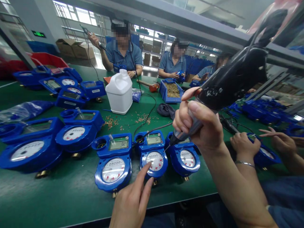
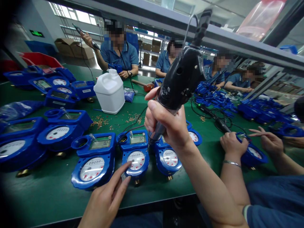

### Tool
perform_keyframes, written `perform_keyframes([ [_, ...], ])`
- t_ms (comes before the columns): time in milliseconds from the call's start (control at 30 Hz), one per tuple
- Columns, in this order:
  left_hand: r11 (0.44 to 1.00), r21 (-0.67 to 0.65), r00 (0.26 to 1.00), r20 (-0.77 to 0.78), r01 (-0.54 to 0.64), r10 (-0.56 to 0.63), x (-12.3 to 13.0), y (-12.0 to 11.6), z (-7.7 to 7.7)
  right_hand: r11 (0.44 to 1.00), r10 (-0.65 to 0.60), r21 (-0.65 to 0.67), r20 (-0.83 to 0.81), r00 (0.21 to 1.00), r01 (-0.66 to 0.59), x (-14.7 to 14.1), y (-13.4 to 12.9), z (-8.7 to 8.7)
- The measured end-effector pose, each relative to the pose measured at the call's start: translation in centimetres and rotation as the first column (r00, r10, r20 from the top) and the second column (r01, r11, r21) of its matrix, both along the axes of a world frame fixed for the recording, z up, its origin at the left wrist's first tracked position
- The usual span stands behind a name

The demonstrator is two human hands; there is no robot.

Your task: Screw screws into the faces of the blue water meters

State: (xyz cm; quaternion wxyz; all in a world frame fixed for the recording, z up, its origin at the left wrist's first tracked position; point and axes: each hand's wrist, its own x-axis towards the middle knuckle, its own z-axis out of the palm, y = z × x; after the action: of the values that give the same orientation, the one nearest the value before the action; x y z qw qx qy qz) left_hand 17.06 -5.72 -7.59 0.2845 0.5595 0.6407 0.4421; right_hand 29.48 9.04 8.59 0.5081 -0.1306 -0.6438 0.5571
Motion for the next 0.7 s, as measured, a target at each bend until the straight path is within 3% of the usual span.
perform_keyframes([
  [167,0.999,-0.022,0.999,0.021,-0.027,0.027,0.4,0.0,0.5,0.999,0.035,-0.02,0.014,0.999,-0.035,-0.1,0.3,-0.5],
  [367,0.999,0.01,0.999,0.007,-0.045,0.045,0.6,0.2,-0.2,0.996,0.083,-0.021,0.034,0.996,-0.082,-0.6,0.6,-1.3],
  [567,0.996,0.064,0.998,0.014,-0.062,0.062,1.0,0.6,-1.3,0.99,0.107,-0.099,0.101,0.989,-0.097,-0.9,0.8,-4.0],
  [700,0.989,0.117,0.993,0.08,-0.094,0.085,1.1,1.0,-2.2,0.984,0.09,-0.157,0.06,0.994,-0.08,-0.5,0.3,-5.4],
])
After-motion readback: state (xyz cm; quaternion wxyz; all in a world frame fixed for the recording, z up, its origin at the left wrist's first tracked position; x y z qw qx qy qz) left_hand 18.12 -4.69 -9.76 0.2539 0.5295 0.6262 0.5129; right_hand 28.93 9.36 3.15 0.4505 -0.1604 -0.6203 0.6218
